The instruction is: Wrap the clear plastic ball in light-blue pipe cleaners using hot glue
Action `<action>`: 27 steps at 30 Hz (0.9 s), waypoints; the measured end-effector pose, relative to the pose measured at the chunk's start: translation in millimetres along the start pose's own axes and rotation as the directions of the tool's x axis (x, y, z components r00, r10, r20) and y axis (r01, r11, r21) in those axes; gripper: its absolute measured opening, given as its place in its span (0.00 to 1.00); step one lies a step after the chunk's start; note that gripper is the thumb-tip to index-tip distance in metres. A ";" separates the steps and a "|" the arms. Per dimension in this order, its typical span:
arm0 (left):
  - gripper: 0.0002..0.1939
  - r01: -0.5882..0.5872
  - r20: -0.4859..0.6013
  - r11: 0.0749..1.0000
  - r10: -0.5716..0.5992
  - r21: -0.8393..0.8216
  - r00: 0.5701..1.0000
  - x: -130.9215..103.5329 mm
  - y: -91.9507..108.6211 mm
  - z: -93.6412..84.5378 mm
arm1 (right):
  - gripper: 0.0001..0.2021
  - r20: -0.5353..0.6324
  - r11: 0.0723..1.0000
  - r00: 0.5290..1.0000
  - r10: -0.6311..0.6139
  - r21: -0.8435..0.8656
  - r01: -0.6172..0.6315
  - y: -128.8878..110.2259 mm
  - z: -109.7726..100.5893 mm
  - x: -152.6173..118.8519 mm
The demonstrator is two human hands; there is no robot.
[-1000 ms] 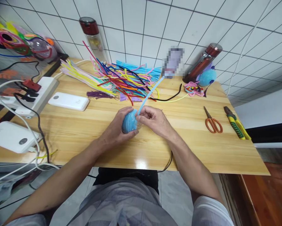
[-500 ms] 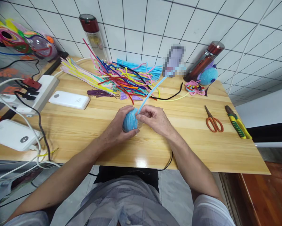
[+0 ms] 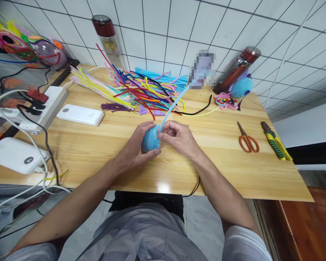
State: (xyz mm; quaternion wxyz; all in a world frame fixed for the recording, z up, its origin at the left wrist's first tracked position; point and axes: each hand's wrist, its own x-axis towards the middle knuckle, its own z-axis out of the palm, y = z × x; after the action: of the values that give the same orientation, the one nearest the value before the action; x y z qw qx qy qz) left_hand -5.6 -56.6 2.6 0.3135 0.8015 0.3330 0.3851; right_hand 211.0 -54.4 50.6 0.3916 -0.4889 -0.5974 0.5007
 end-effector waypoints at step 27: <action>0.26 0.111 -0.046 0.991 -0.115 -0.077 0.992 5.8 -0.6 -0.1 | 0.21 0.019 0.999 1.000 -0.004 -0.033 0.005 -2.1 3.5 3.9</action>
State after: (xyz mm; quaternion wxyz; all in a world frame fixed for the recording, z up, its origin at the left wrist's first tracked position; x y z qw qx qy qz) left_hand -3.0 -51.7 4.5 0.3557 0.7593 0.3712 0.3990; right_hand 206.4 -51.4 52.0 0.3789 -0.4891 -0.6104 0.4946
